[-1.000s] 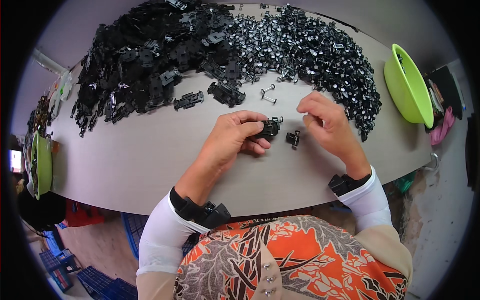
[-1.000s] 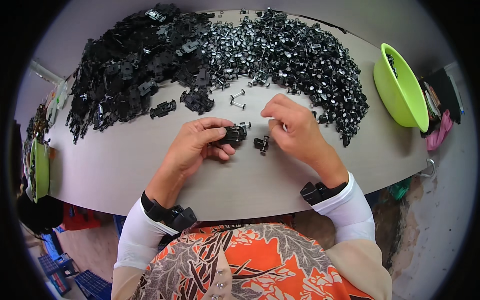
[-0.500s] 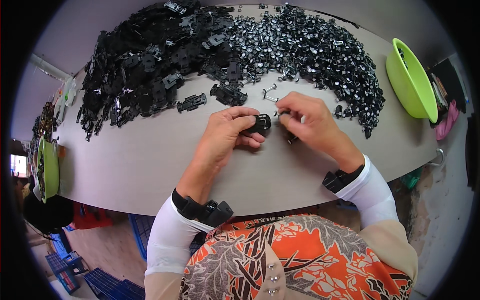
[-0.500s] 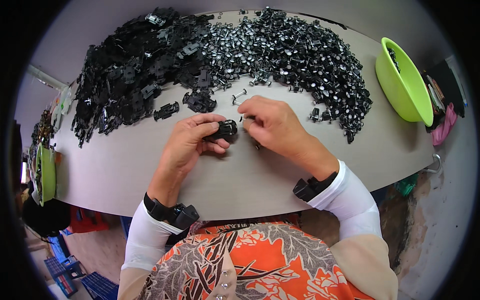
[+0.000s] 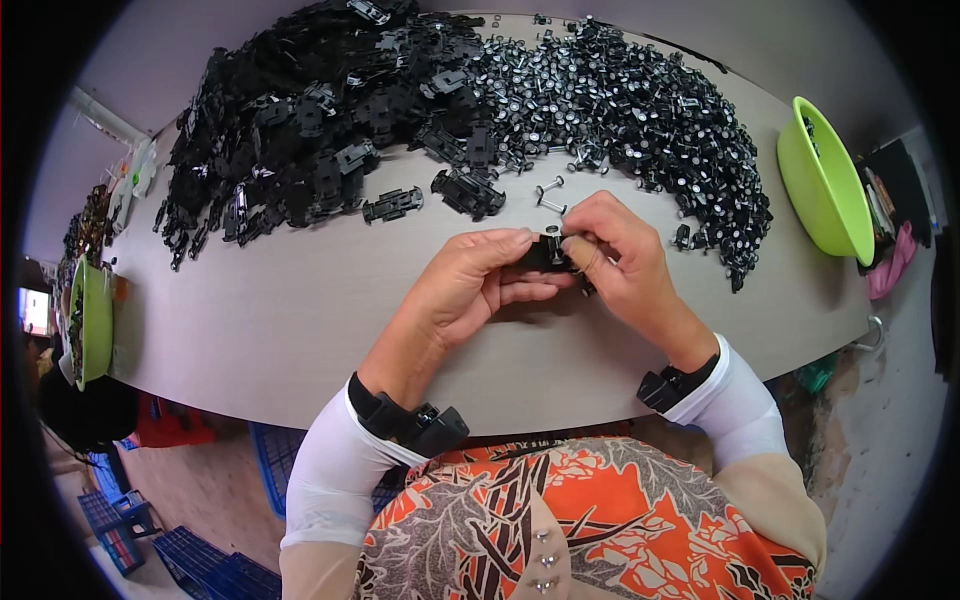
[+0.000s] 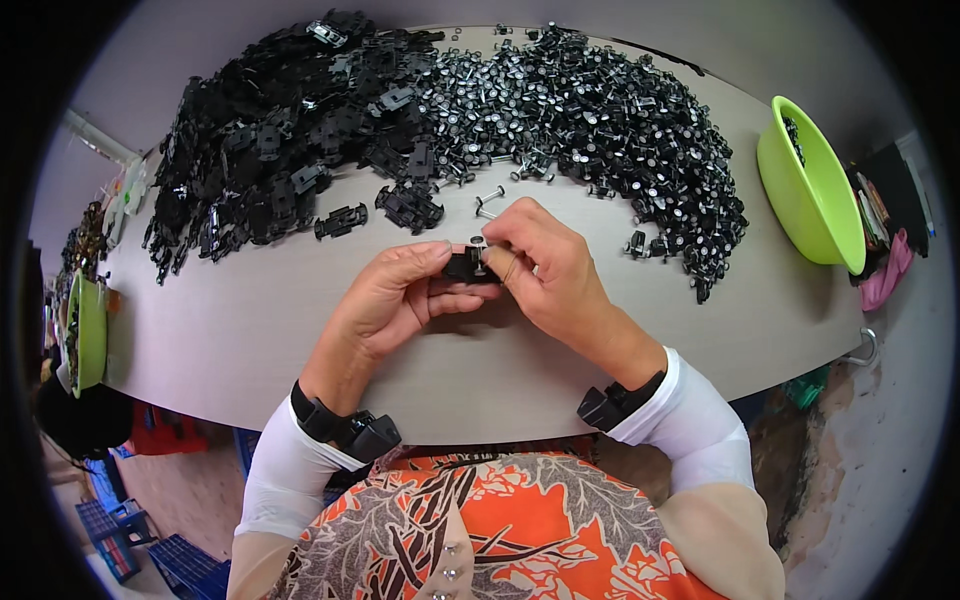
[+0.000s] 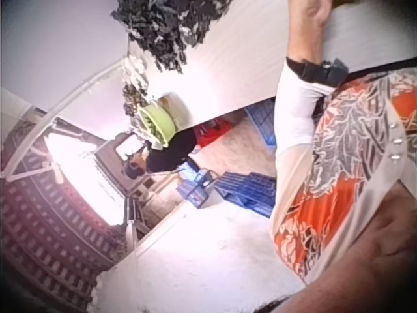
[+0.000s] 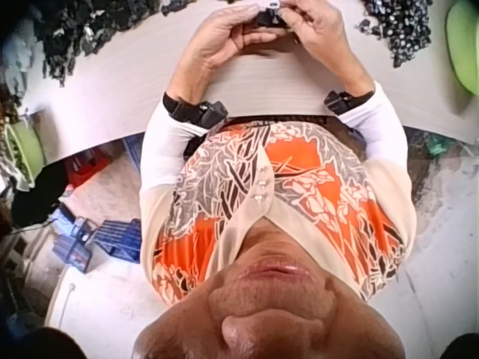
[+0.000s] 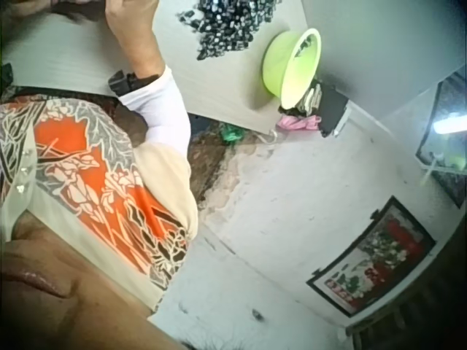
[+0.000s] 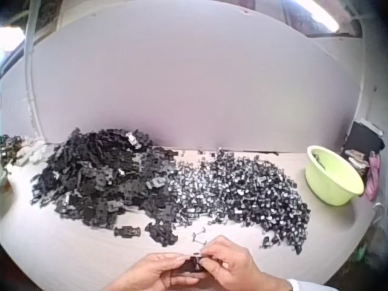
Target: The person repeatedly picks up small black plastic components and metal bolts from a table, inserts the bolts into the plastic parts, and places the assembled units back on the table. The process is continuous and repetitive, with the person handling the parts one at a time.
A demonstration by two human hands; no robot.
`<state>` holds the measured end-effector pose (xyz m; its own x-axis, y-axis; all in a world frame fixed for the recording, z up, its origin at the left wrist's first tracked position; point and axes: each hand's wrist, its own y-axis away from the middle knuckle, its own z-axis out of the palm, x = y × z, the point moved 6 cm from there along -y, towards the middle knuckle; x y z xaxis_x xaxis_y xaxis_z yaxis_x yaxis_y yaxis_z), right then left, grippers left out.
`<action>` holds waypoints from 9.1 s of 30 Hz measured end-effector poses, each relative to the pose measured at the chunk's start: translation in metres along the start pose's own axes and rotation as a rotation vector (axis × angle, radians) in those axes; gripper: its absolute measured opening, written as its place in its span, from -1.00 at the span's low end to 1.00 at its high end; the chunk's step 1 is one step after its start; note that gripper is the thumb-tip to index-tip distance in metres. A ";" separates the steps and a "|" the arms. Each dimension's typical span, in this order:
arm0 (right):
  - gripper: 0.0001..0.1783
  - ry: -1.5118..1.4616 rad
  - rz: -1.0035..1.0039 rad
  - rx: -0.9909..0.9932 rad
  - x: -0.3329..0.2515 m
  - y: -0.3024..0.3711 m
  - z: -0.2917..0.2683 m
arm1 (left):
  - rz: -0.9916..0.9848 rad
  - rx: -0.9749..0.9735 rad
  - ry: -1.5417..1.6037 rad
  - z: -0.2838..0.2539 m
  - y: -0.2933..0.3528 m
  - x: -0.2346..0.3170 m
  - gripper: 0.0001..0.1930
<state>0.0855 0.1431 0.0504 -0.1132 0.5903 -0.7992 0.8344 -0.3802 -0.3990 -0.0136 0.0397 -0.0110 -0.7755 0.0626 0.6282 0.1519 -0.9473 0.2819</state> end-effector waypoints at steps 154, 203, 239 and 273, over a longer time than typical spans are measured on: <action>-0.80 0.179 -0.218 -0.027 -0.024 0.010 0.011 | -0.036 -0.043 0.018 0.003 0.005 0.000 -0.70; -0.94 0.540 -0.088 -0.167 0.045 -0.035 0.009 | 0.604 0.371 -1.670 0.012 0.105 0.095 -0.83; -0.40 0.219 -0.311 -0.102 -0.024 -0.001 0.003 | -0.064 0.052 -0.121 -0.004 -0.004 0.008 -0.83; -0.82 0.207 0.365 -0.054 0.038 0.008 -0.066 | -0.124 0.140 -0.176 -0.001 -0.003 0.001 -0.48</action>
<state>0.1231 0.2096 0.0461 0.3015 0.5565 -0.7742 0.8273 -0.5563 -0.0777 -0.0151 0.0426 -0.0120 -0.6769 0.2413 0.6954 0.1550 -0.8768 0.4551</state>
